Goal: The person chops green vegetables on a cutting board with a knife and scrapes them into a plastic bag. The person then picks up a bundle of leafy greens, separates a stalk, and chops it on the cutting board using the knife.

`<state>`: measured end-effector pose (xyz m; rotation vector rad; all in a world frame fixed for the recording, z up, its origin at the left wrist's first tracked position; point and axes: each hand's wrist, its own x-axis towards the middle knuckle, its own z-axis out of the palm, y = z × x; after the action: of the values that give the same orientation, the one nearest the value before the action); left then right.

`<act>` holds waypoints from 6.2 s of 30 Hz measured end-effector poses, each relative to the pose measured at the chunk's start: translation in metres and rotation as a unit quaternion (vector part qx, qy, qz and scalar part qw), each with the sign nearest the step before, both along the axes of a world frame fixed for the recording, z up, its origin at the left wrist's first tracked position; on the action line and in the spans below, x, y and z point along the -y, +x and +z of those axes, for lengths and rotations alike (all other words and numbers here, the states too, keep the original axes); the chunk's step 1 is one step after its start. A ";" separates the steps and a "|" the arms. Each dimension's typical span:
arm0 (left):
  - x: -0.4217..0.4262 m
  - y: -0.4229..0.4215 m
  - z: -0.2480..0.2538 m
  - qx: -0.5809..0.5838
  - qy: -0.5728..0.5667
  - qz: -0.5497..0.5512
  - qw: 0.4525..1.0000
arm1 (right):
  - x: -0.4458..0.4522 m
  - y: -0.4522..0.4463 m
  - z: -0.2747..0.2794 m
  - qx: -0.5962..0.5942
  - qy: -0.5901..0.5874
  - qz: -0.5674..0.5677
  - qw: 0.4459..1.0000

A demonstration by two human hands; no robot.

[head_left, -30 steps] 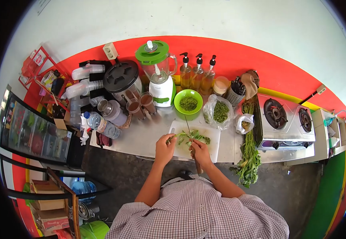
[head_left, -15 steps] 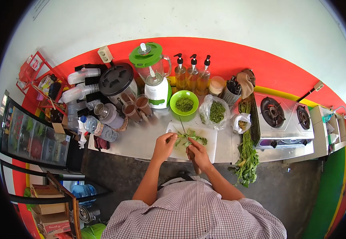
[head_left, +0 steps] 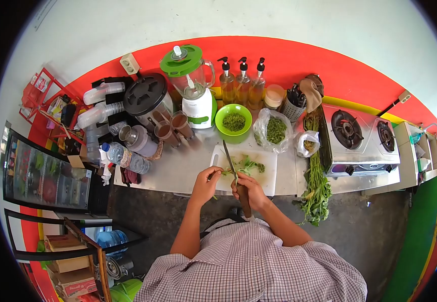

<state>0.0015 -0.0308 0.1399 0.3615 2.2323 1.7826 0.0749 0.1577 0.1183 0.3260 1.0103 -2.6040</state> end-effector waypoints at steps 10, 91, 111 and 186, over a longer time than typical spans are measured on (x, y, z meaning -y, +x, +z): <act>0.012 0.007 -0.008 -0.006 -0.035 0.012 0.999 | 0.006 -0.004 0.000 -0.015 0.076 0.024 0.997; 0.010 -0.003 -0.129 -0.070 -0.305 0.085 0.946 | -0.033 0.078 -0.089 -0.047 0.742 -0.110 0.660; 0.000 -0.022 -0.120 -0.159 -0.358 0.041 0.919 | -0.055 0.048 -0.094 -0.076 0.701 -0.083 0.704; -0.008 -0.064 -0.059 0.117 0.170 0.166 0.964 | -0.028 -0.002 -0.033 -0.085 0.606 -0.067 0.788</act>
<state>-0.0624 -0.0225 0.0810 -0.1704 1.9053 2.2529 0.0734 0.1860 0.0849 0.4332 2.6915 -1.6843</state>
